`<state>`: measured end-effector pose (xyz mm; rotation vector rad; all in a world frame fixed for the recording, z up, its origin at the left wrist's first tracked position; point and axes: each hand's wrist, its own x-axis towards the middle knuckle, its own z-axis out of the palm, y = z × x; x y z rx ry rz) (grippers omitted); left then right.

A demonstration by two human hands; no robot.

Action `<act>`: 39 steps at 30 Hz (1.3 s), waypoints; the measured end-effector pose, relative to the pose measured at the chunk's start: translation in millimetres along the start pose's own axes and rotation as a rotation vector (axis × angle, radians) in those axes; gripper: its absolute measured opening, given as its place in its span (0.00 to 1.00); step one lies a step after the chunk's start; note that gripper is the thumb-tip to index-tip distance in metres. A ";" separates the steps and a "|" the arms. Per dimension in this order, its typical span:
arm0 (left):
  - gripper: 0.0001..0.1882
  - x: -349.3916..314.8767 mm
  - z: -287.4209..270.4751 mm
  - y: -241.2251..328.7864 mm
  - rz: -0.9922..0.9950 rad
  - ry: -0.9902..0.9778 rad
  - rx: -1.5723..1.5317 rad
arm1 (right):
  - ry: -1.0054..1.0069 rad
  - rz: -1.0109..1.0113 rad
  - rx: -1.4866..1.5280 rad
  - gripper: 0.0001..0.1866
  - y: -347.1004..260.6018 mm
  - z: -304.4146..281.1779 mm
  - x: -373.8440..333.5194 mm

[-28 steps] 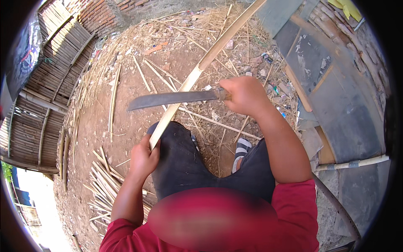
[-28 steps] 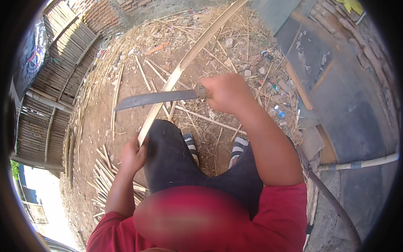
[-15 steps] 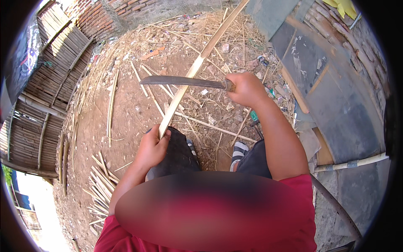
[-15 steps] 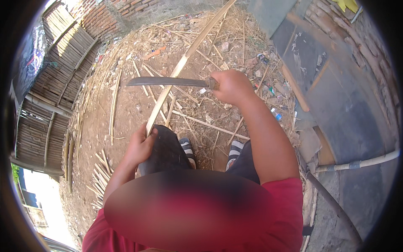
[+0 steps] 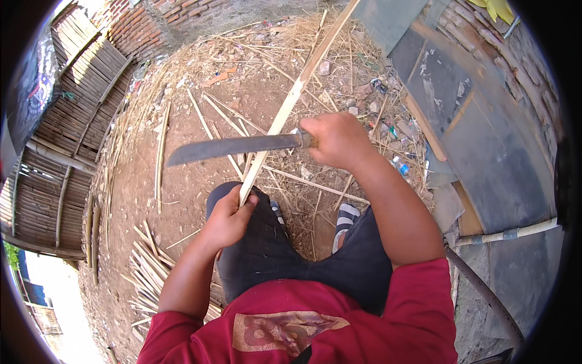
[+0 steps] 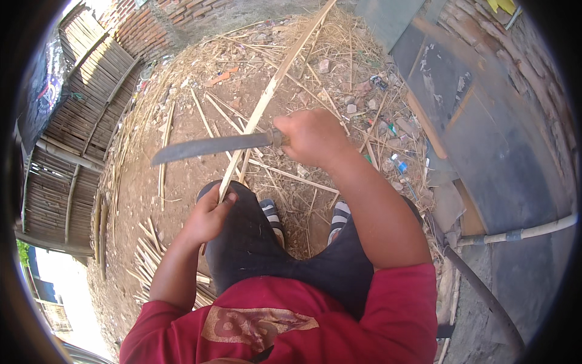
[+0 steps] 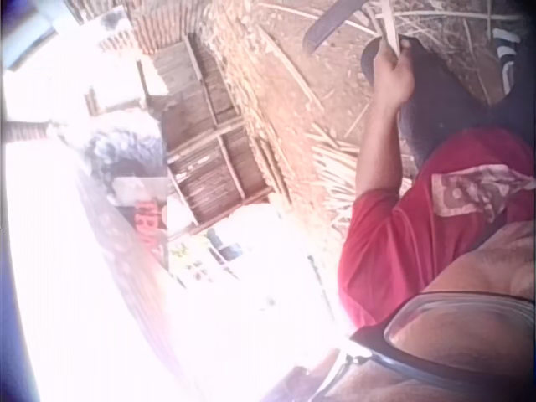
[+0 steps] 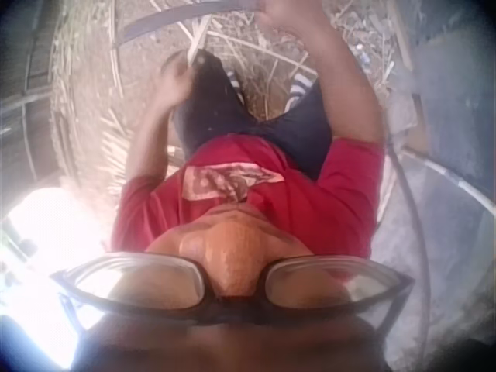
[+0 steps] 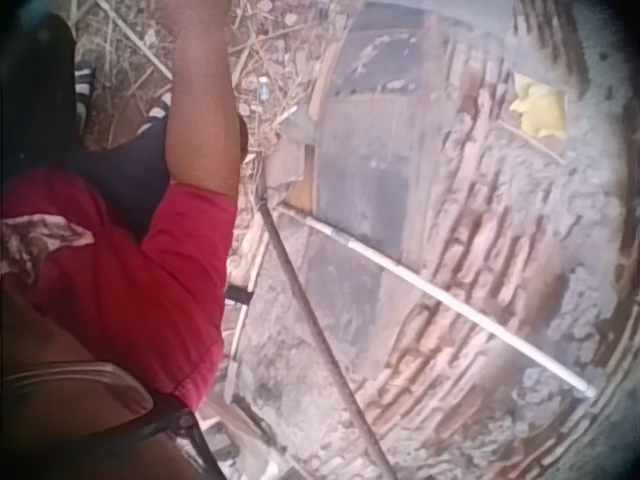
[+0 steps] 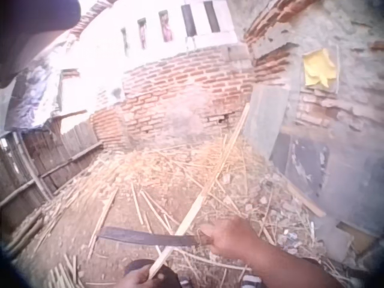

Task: The person shaves a thin strip of bamboo using a knife, repeatedly drawing the blade along the length of the material.

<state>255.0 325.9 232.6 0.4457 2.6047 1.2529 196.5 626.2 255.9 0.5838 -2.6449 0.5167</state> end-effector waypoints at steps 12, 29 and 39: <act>0.09 -16.0 -7.3 -2.6 -0.143 -0.088 -0.015 | -0.017 0.090 0.063 0.11 27.3 0.9 1.9; 0.06 -121.0 -88.9 -92.7 -0.563 0.202 -0.458 | 0.246 0.801 0.185 0.18 147.9 25.7 -24.7; 0.22 -257.6 -28.7 -344.8 -1.082 1.120 -0.335 | 0.190 1.027 0.637 0.07 149.2 42.8 -26.9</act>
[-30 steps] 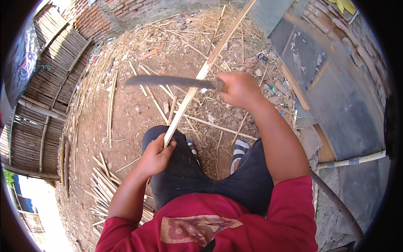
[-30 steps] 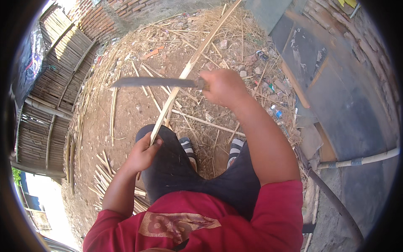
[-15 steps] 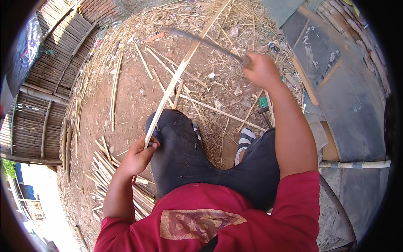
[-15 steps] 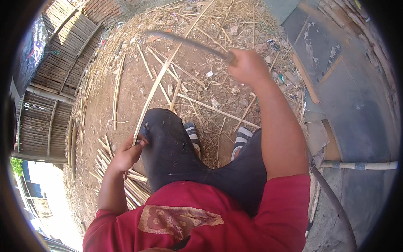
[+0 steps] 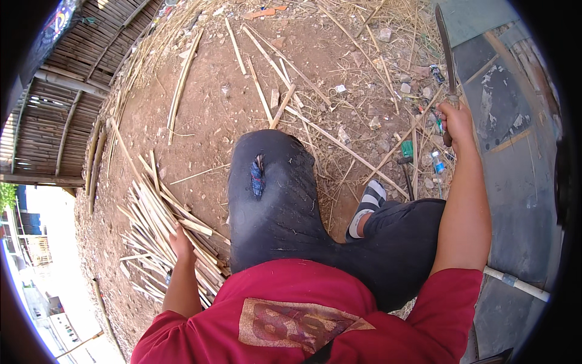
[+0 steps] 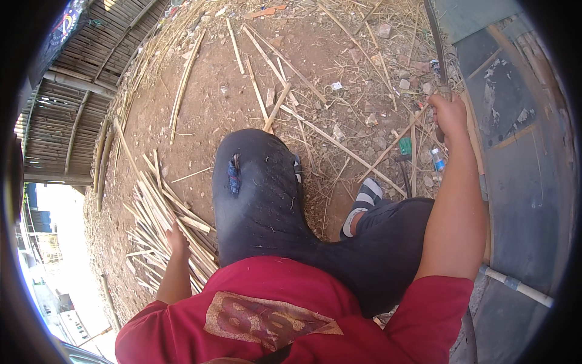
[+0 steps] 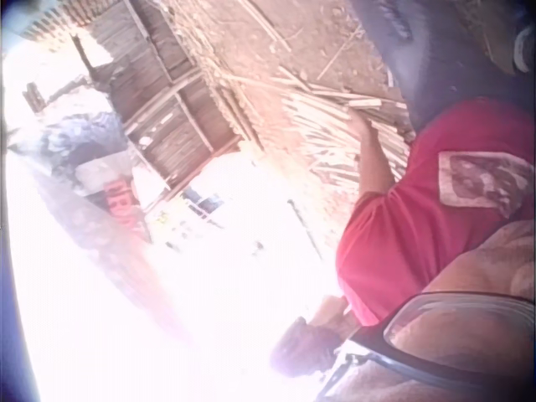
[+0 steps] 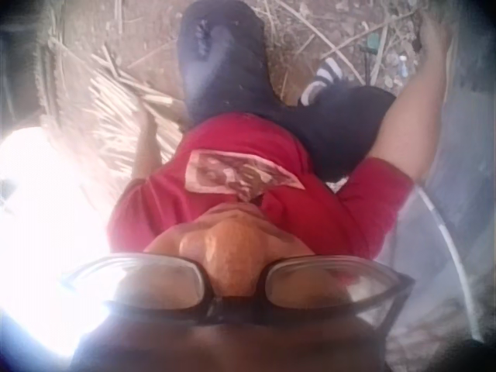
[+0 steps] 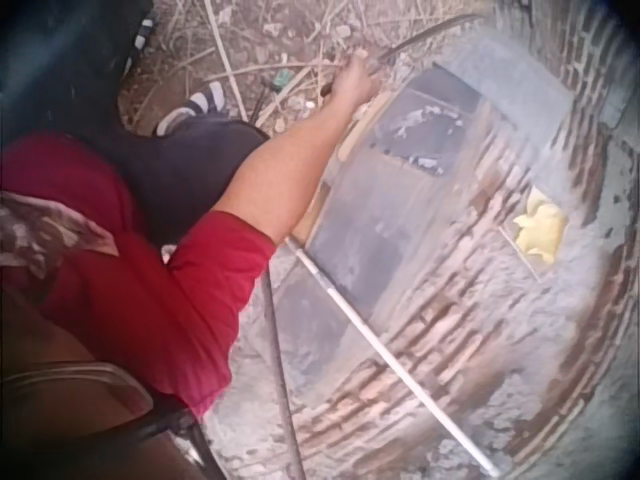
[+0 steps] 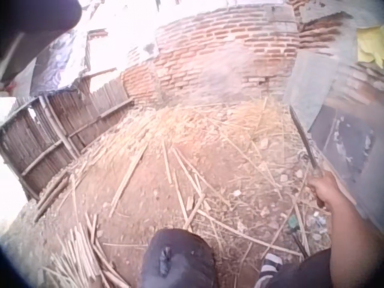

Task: The person shaves a thin strip of bamboo using a knife, repeatedly drawing the blade along the length of the material.

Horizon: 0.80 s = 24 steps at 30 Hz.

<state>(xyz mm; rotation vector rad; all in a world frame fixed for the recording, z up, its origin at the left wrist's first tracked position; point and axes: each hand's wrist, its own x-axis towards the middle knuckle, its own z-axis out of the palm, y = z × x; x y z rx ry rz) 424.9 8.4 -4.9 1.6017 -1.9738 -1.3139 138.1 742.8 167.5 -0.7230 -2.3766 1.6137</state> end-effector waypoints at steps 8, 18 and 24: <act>0.37 42.7 -10.5 -66.8 -0.173 0.387 0.132 | -0.061 0.020 -0.136 0.06 9.2 15.4 4.6; 0.25 60.8 155.6 8.9 0.556 -0.384 0.546 | -0.175 0.021 -0.477 0.11 -30.0 33.2 3.0; 0.19 24.9 343.4 123.7 0.859 -0.877 0.743 | -0.353 0.002 -0.579 0.11 -24.7 37.3 -2.6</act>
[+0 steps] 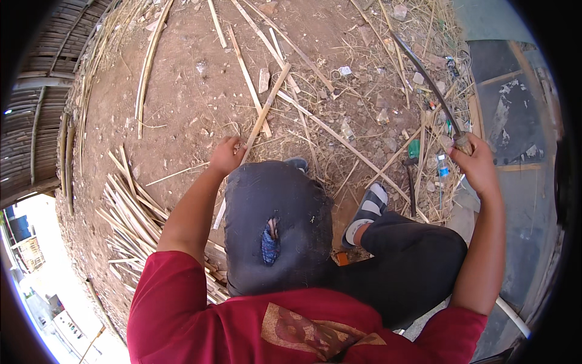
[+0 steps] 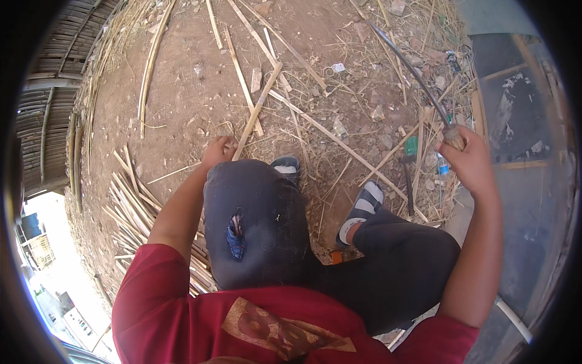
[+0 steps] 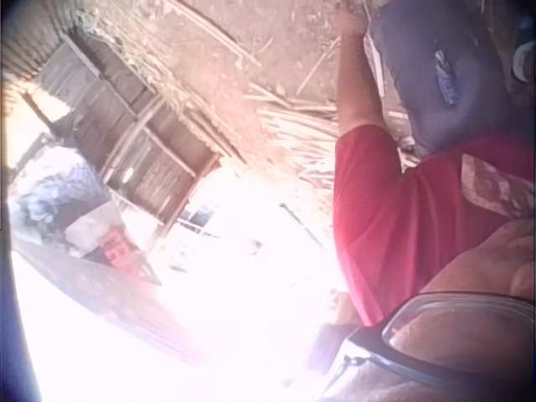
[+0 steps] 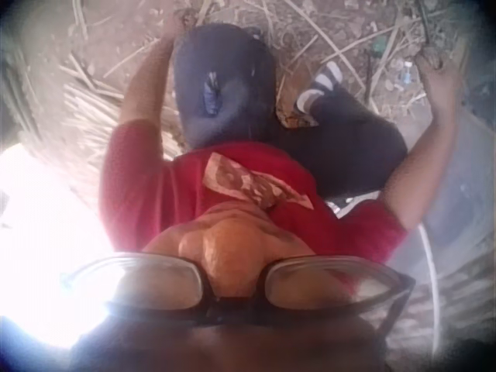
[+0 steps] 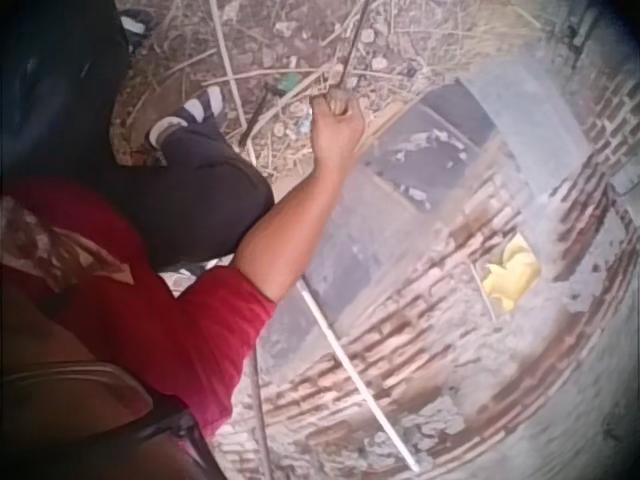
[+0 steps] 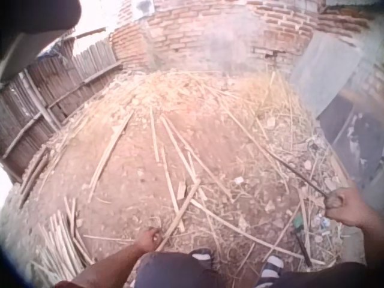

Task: The person shaves a thin strip of bamboo using a knife, repeatedly drawing the blade along the length of the material.

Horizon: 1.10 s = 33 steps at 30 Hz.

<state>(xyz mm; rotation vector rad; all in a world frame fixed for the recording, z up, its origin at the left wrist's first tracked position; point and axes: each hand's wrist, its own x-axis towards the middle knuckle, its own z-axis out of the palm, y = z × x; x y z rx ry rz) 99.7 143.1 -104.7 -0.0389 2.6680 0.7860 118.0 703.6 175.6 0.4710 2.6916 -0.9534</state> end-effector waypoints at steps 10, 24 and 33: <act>0.28 96.5 54.9 65.9 -0.291 0.063 0.298 | -0.128 0.108 -0.189 0.12 48.9 3.9 6.3; 0.28 151.6 15.3 59.4 -0.183 0.449 0.658 | -0.119 0.135 -0.013 0.09 53.9 2.7 16.1; 0.31 214.7 62.2 166.5 -0.001 -0.190 0.447 | -0.103 0.182 -0.026 0.11 56.3 2.4 10.2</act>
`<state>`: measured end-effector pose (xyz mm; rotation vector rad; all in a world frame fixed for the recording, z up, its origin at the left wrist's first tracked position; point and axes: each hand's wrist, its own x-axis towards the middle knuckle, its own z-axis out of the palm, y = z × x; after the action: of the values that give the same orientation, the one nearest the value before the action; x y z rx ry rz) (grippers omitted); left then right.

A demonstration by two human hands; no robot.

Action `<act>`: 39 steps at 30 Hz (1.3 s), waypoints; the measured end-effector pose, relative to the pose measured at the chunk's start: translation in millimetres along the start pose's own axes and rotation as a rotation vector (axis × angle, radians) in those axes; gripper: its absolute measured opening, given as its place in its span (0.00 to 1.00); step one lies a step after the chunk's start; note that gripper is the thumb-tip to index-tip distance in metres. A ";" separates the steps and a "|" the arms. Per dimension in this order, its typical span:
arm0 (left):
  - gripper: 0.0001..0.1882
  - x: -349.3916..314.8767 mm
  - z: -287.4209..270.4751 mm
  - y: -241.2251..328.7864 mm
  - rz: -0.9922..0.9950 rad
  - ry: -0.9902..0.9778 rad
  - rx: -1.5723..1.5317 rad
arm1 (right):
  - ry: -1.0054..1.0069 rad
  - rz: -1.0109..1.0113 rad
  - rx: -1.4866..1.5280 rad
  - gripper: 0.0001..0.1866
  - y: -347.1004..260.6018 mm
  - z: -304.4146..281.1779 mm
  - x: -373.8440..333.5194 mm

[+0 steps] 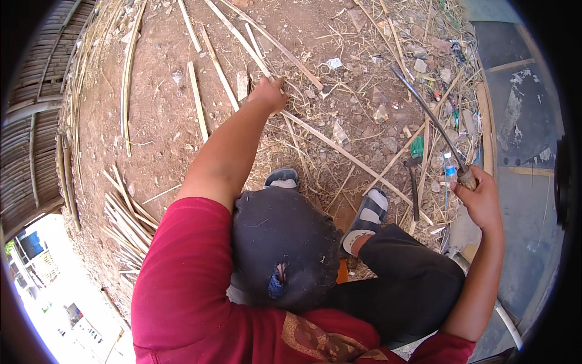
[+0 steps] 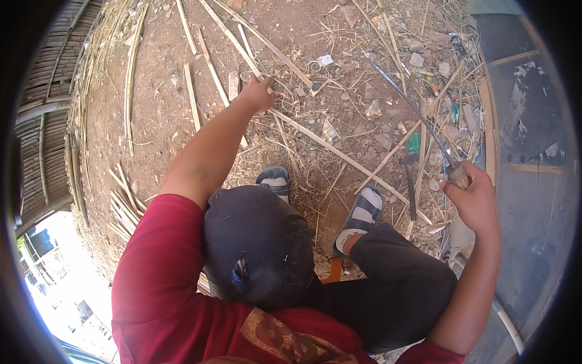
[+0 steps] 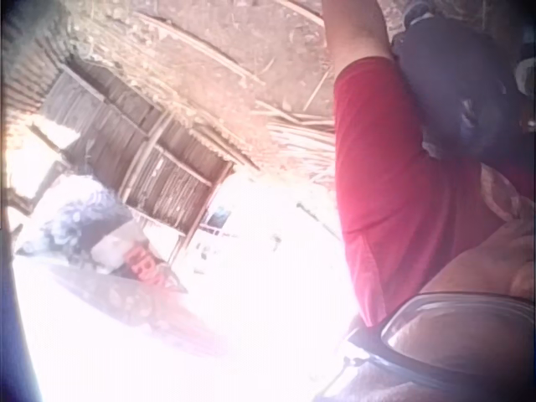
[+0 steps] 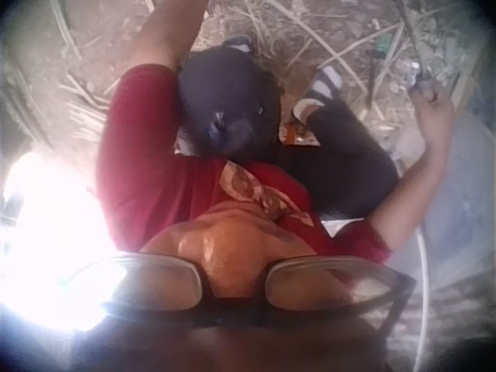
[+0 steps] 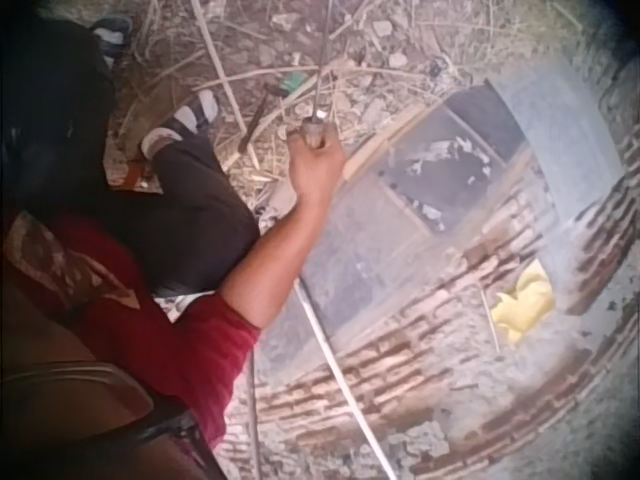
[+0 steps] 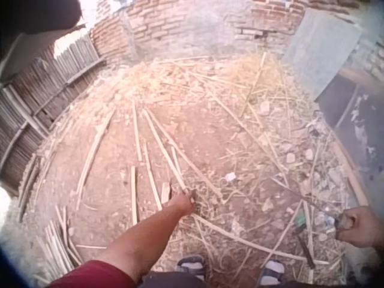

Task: The person shaves a thin strip of bamboo using a knife, repeatedly drawing the blade along the length of the material.

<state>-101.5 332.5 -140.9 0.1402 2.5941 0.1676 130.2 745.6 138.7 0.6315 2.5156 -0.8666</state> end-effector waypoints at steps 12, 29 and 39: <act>0.26 -38.5 -8.2 -39.4 -0.162 0.343 -0.710 | 0.004 0.015 -0.003 0.10 19.5 -5.5 -2.4; 0.28 -370.2 -135.7 -122.1 -0.076 0.149 -1.219 | 0.069 -0.325 0.202 0.14 -59.9 -14.8 -51.2; 0.11 -462.9 -248.0 -51.6 0.270 0.289 -0.986 | 0.057 -0.608 0.184 0.26 -90.0 0.8 -88.7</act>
<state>161.6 197.4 296.0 0.1018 2.4321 1.6034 154.8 656.6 224.9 -0.0842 2.7370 -1.3070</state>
